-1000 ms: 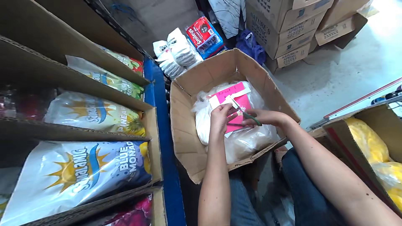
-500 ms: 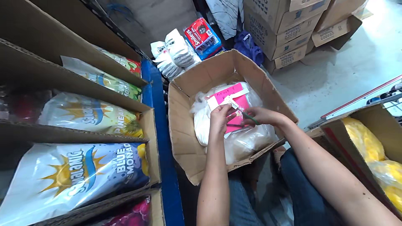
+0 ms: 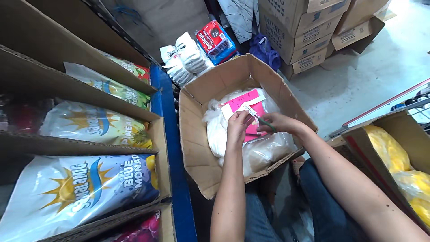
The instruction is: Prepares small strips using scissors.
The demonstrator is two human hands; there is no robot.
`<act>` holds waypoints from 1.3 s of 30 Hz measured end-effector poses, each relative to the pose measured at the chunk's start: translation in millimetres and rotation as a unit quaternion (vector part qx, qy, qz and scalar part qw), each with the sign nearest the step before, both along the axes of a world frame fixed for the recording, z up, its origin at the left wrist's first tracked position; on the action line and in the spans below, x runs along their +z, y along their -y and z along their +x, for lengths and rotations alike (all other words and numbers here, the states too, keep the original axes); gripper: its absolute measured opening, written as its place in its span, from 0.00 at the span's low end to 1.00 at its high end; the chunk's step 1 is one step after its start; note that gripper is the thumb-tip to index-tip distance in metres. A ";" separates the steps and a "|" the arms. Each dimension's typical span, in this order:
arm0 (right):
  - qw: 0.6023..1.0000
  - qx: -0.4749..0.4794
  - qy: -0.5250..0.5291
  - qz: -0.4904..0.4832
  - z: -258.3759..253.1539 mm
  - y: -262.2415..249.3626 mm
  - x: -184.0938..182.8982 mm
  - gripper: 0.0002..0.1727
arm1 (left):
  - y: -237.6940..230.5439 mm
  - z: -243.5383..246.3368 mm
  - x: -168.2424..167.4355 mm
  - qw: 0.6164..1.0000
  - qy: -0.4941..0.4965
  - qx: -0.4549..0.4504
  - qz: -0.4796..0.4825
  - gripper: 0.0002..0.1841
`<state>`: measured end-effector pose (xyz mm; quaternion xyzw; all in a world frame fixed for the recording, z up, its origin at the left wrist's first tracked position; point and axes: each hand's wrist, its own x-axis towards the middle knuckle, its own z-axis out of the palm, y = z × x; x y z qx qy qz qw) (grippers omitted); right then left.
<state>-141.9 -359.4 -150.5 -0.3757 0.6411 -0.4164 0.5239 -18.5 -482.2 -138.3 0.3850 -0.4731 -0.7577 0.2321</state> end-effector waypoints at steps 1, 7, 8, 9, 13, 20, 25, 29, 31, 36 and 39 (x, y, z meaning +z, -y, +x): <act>1.000 0.000 0.004 0.000 0.3 0.3 -0.2 0.12 | -0.2 -0.1 -0.2 1.000 -0.002 -0.001 0.003 0.03; 1.000 -0.007 0.028 0.002 -0.2 0.4 -2.0 0.14 | -2.4 -0.8 0.3 1.000 -0.002 -0.019 0.007 0.03; 0.999 -0.008 0.031 0.001 -0.6 0.3 -2.7 0.13 | -2.7 -0.9 0.4 1.000 -0.002 -0.018 0.007 0.03; 0.999 -0.009 0.034 -0.001 -0.8 0.4 -3.3 0.12 | -2.8 -1.1 0.3 1.000 -0.003 -0.017 0.009 0.03; 0.999 -0.012 0.037 0.003 -1.2 0.3 -2.6 0.10 | -2.9 -1.7 -0.1 1.000 0.001 -0.021 0.011 0.02; 0.998 0.040 0.027 0.049 0.0 -0.8 -3.6 0.18 | 7.5 -1.1 -11.1 0.997 -0.028 0.010 0.076 0.04; 0.991 0.079 0.002 0.112 -1.4 -1.0 -5.2 0.22 | 25.0 -0.2 -33.8 0.994 0.016 0.057 0.096 0.04; 0.983 0.082 -0.036 0.162 -3.0 -2.0 -4.8 0.26 | 34.5 5.5 -60.7 0.986 0.165 -0.001 -0.013 0.12; 0.979 0.078 -0.054 0.180 -4.0 -0.9 -6.2 0.27 | 35.5 7.5 -67.8 0.967 0.240 -0.052 -0.068 0.16; 0.971 0.058 -0.095 0.213 -4.7 0.8 -8.8 0.29 | 38.4 8.4 -61.0 0.946 0.292 -0.068 -0.127 0.15; 0.970 0.056 -0.117 0.204 -4.1 2.7 -10.4 0.31 | 38.3 7.9 -55.1 0.971 0.223 -0.014 -0.090 0.13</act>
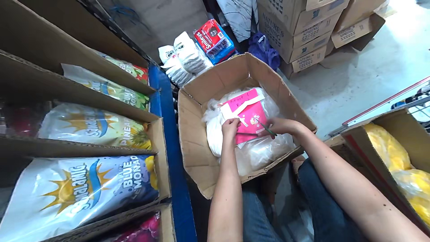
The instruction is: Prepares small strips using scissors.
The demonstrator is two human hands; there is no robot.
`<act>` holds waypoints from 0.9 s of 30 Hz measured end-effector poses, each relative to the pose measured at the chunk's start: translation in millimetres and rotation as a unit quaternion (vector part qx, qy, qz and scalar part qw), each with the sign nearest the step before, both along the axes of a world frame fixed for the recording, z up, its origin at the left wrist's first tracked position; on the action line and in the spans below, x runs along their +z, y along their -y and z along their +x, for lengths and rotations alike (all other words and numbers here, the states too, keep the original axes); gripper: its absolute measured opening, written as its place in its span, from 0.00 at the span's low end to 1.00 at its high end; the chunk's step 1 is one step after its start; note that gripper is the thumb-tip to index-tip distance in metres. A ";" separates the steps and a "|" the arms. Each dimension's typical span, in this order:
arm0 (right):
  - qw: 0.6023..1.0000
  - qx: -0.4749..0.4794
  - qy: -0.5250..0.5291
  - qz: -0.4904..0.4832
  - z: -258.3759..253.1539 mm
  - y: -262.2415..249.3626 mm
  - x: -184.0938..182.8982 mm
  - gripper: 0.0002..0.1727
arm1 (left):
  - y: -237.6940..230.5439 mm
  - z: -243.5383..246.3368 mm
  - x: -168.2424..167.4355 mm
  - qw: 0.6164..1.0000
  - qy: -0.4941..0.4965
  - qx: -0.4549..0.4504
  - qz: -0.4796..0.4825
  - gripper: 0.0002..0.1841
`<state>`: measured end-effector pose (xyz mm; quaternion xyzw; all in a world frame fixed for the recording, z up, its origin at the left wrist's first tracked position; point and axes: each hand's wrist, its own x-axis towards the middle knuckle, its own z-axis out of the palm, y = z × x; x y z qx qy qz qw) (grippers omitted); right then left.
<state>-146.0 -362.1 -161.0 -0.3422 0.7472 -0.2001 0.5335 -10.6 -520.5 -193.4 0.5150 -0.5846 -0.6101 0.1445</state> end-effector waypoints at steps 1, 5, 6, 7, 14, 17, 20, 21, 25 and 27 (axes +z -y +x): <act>1.000 0.011 0.001 -0.006 0.2 1.3 -0.5 0.32 | -1.8 -1.6 2.8 0.999 -0.038 0.025 0.030 0.12; 0.998 0.019 0.040 -0.036 3.7 2.7 4.1 0.36 | -16.0 -11.8 10.6 0.965 -0.165 0.123 0.165 0.09; 0.998 0.012 0.047 -0.049 5.0 3.0 5.8 0.36 | -20.9 -14.2 15.1 0.955 -0.186 0.141 0.183 0.08; 0.997 0.004 0.051 -0.063 5.8 3.5 6.5 0.36 | -25.8 -16.0 20.7 0.946 -0.207 0.153 0.197 0.09; 0.990 -0.017 0.047 -0.128 7.8 4.6 6.6 0.34 | -47.8 -20.9 41.7 0.923 -0.262 0.167 0.228 0.06; 0.988 -0.024 0.045 -0.148 7.9 5.1 5.5 0.33 | -52.2 -21.0 44.6 0.924 -0.267 0.162 0.220 0.06; 0.984 -0.029 0.049 -0.169 7.2 5.5 2.5 0.32 | -57.1 -22.7 44.9 0.934 -0.265 0.148 0.190 0.05; 0.983 -0.033 0.052 -0.176 7.5 5.3 3.0 0.31 | -58.3 -23.3 44.4 0.935 -0.268 0.145 0.180 0.05; 0.978 -0.050 0.057 -0.195 8.0 4.3 4.8 0.28 | -62.1 -24.0 45.8 0.936 -0.280 0.135 0.165 0.04; 0.977 -0.056 0.059 -0.197 7.4 4.7 4.0 0.27 | -63.2 -24.2 46.4 0.935 -0.288 0.131 0.161 0.03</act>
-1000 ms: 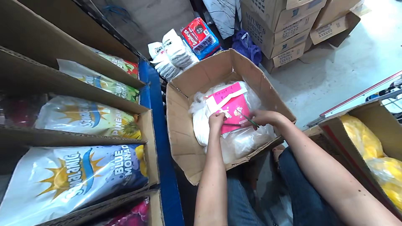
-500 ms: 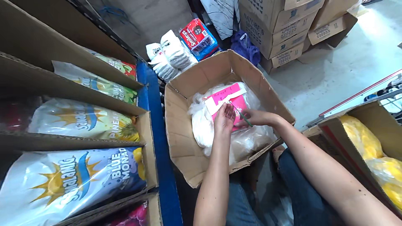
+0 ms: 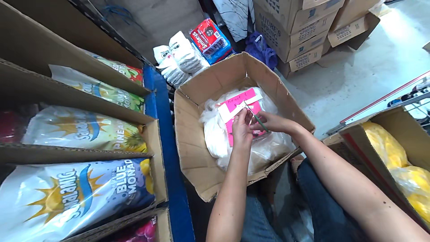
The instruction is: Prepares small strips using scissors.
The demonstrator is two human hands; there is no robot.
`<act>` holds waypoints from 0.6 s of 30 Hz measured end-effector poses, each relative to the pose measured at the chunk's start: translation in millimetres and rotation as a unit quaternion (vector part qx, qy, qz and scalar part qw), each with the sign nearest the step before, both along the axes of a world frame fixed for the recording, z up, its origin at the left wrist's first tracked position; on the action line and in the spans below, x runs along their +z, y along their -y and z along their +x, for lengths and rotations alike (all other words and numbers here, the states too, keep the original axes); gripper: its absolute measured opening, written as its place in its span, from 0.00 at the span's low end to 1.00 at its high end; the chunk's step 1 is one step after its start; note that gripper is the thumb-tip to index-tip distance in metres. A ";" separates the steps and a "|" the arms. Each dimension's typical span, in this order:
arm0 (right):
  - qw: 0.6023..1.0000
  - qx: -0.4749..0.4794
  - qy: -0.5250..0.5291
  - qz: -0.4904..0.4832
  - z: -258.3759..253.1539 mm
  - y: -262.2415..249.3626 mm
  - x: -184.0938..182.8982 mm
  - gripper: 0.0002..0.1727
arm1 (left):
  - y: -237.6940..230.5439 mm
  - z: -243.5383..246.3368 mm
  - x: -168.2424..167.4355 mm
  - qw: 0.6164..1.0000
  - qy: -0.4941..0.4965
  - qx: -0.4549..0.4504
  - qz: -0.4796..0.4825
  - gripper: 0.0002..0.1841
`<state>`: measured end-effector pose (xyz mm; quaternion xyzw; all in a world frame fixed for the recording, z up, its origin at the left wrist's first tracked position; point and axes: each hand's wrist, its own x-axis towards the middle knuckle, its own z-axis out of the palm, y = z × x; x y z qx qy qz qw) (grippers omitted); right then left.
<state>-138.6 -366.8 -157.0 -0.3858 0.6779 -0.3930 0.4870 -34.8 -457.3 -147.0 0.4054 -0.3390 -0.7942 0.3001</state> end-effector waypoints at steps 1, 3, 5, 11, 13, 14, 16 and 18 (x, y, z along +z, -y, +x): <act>1.000 -0.003 0.001 0.000 -0.1 0.1 0.1 0.27 | -0.4 0.1 0.0 1.000 -0.005 0.000 -0.001 0.03; 1.000 -0.010 0.006 -0.003 0.1 0.1 0.6 0.27 | -0.9 0.1 0.3 1.000 -0.014 0.000 0.002 0.03; 1.000 -0.016 0.010 -0.011 0.1 0.1 0.4 0.27 | -0.5 0.1 -0.1 1.000 -0.017 -0.004 0.005 0.03; 0.999 -0.029 0.027 -0.026 0.4 -0.7 0.1 0.25 | 0.5 0.9 -0.3 1.000 -0.011 -0.022 0.002 0.04; 0.999 -0.031 0.028 -0.028 0.5 -0.8 0.3 0.24 | 0.1 0.9 0.8 1.000 -0.010 -0.019 0.004 0.03; 0.999 -0.032 0.029 -0.029 0.4 -0.7 0.0 0.24 | -0.2 0.8 1.2 1.000 -0.010 -0.018 0.004 0.03; 0.999 -0.033 0.029 -0.030 0.1 -1.0 -0.3 0.23 | -0.5 0.9 1.3 1.000 -0.011 -0.017 0.004 0.03; 0.998 -0.034 0.029 -0.033 -0.3 -1.3 -0.7 0.23 | -0.2 0.7 0.9 1.000 -0.011 -0.018 0.002 0.03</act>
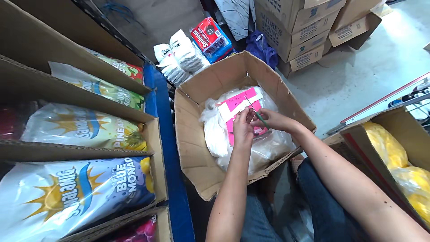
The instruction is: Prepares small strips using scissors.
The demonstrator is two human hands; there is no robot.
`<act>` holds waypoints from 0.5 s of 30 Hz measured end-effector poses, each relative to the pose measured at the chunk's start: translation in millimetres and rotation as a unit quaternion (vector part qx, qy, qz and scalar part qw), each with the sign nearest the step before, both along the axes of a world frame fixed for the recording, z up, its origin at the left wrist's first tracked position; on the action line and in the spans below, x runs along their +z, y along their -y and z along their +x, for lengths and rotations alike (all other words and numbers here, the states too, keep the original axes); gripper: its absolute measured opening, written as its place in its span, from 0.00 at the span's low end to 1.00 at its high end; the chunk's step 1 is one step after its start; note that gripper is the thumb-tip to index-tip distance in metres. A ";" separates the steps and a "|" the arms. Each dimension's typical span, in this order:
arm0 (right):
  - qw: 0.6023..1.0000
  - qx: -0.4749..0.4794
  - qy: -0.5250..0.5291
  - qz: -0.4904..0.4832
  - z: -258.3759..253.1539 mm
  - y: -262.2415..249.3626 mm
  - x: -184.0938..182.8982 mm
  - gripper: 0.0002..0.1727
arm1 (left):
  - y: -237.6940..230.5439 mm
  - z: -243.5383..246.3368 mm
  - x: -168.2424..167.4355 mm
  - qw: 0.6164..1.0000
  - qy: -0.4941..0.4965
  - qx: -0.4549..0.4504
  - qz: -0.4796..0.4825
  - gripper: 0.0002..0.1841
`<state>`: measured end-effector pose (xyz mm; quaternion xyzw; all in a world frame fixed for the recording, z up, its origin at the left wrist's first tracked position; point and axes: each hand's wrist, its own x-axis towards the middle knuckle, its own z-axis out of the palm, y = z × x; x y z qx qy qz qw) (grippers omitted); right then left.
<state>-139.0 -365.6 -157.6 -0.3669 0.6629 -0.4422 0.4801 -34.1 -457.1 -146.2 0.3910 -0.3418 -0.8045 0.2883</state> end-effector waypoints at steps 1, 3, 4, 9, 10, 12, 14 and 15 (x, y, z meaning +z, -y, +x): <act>1.000 -0.001 0.002 -0.001 -0.3 0.2 -0.6 0.22 | 0.3 -0.1 -0.2 1.000 0.002 -0.001 -0.002 0.03; 1.000 -0.004 0.003 -0.002 -0.5 0.5 -0.9 0.22 | 0.9 0.2 -0.4 1.000 0.004 -0.004 -0.004 0.03; 1.000 -0.006 0.002 -0.003 -0.5 0.3 -0.6 0.22 | 1.3 0.2 -0.6 1.000 0.005 -0.004 -0.006 0.03; 1.000 -0.018 0.004 -0.013 -1.4 0.4 -1.4 0.20 | 5.4 2.4 -0.1 0.999 0.021 -0.019 -0.018 0.05; 1.000 -0.019 0.004 -0.015 -1.7 0.2 -1.7 0.20 | 6.7 3.3 -0.2 0.999 0.022 -0.021 -0.018 0.06; 1.000 -0.023 0.008 -0.019 -2.3 0.0 -1.8 0.18 | 8.5 5.0 1.8 0.999 0.027 -0.012 -0.017 0.06; 0.999 -0.024 0.014 -0.021 -2.8 -0.1 -1.7 0.18 | 10.4 7.2 4.1 0.999 0.034 -0.004 -0.020 0.06; 0.999 -0.025 0.017 -0.022 -3.1 0.0 -2.1 0.17 | 11.5 7.8 4.9 0.999 0.038 -0.001 -0.020 0.05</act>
